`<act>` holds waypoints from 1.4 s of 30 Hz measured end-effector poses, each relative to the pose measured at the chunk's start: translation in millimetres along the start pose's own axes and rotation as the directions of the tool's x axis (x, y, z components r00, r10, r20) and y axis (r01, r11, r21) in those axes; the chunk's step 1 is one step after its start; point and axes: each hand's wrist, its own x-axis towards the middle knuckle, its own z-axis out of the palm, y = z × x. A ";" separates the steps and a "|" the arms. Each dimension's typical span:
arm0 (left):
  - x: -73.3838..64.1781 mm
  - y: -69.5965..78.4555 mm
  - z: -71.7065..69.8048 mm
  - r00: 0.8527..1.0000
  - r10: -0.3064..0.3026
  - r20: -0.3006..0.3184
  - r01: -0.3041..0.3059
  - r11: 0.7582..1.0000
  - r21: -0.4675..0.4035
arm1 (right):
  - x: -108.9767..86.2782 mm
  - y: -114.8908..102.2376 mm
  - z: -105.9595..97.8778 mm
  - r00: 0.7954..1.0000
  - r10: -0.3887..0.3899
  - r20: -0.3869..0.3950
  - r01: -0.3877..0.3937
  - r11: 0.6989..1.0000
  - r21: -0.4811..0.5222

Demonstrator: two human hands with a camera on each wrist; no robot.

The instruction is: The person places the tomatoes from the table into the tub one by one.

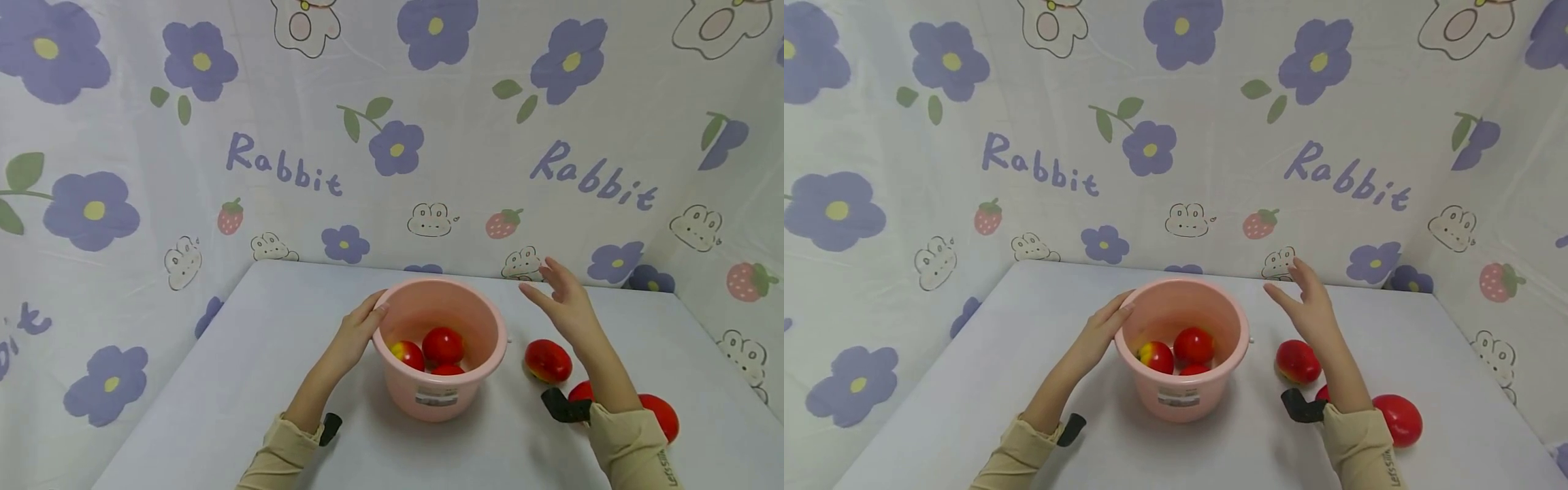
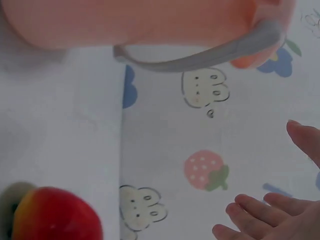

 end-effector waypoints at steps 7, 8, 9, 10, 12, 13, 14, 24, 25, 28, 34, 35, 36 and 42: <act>-0.4 -1.6 0.3 1.000 0.012 0.004 -0.012 1.000 0.000 | 2.4 30.2 3.5 0.995 0.097 0.022 -0.096 0.994 -0.044; -0.3 -1.9 0.4 1.000 0.015 0.003 -0.015 1.000 -0.001 | 2.7 34.8 4.0 0.994 0.110 0.026 -0.108 0.993 -0.055; -0.1 -1.9 0.5 1.000 0.013 0.002 -0.013 1.000 -0.005 | 2.9 39.4 4.5 0.992 0.124 0.031 -0.122 0.990 -0.064; 0.1 -2.1 0.5 1.000 0.014 0.002 -0.014 1.000 -0.005 | 3.0 43.8 5.2 0.990 0.137 0.037 -0.134 0.988 -0.073; 0.6 -2.8 0.5 1.000 0.013 -0.001 -0.013 1.000 -0.003 | 3.4 52.1 6.5 0.986 0.160 0.049 -0.155 0.984 -0.092; 0.9 -3.1 0.4 1.000 0.014 -0.001 -0.014 1.000 -0.002 | 3.6 56.2 7.2 0.984 0.171 0.056 -0.165 0.981 -0.101; 0.9 -3.3 0.4 1.000 0.014 -0.002 -0.014 1.000 0.000 | 3.9 60.4 7.9 0.982 0.178 0.060 -0.170 0.979 -0.116; 0.0 0.8 -0.9 1.000 0.011 -0.008 -0.011 1.000 0.004 | 3.8 87.1 13.1 0.961 0.251 0.112 -0.227 0.955 -0.191; 0.1 0.9 -1.0 1.000 0.009 -0.009 -0.009 1.000 0.003 | 3.8 88.5 13.2 0.959 0.257 0.121 -0.231 0.953 -0.198; 0.8 0.6 -1.1 1.000 0.004 -0.005 -0.004 1.000 0.003 | 4.2 92.6 13.8 0.951 0.269 0.151 -0.234 0.948 -0.216; 1.6 0.5 -1.7 1.000 0.021 0.002 -0.021 1.000 -0.004 | 4.7 95.9 16.4 0.949 0.263 0.173 -0.223 0.950 -0.219; 1.3 0.5 -1.8 1.000 0.025 0.001 -0.025 1.000 -0.007 | 4.4 95.3 16.5 0.951 0.257 0.172 -0.217 0.951 -0.220; 1.1 0.3 -1.9 1.000 0.031 -0.002 -0.031 1.000 -0.006 | 4.0 94.3 16.6 0.953 0.251 0.171 -0.211 0.952 -0.221; 0.4 -1.1 -1.9 0.999 0.033 -0.005 -0.033 0.999 -0.018 | 3.3 92.0 15.4 0.953 0.250 0.173 -0.210 0.953 -0.218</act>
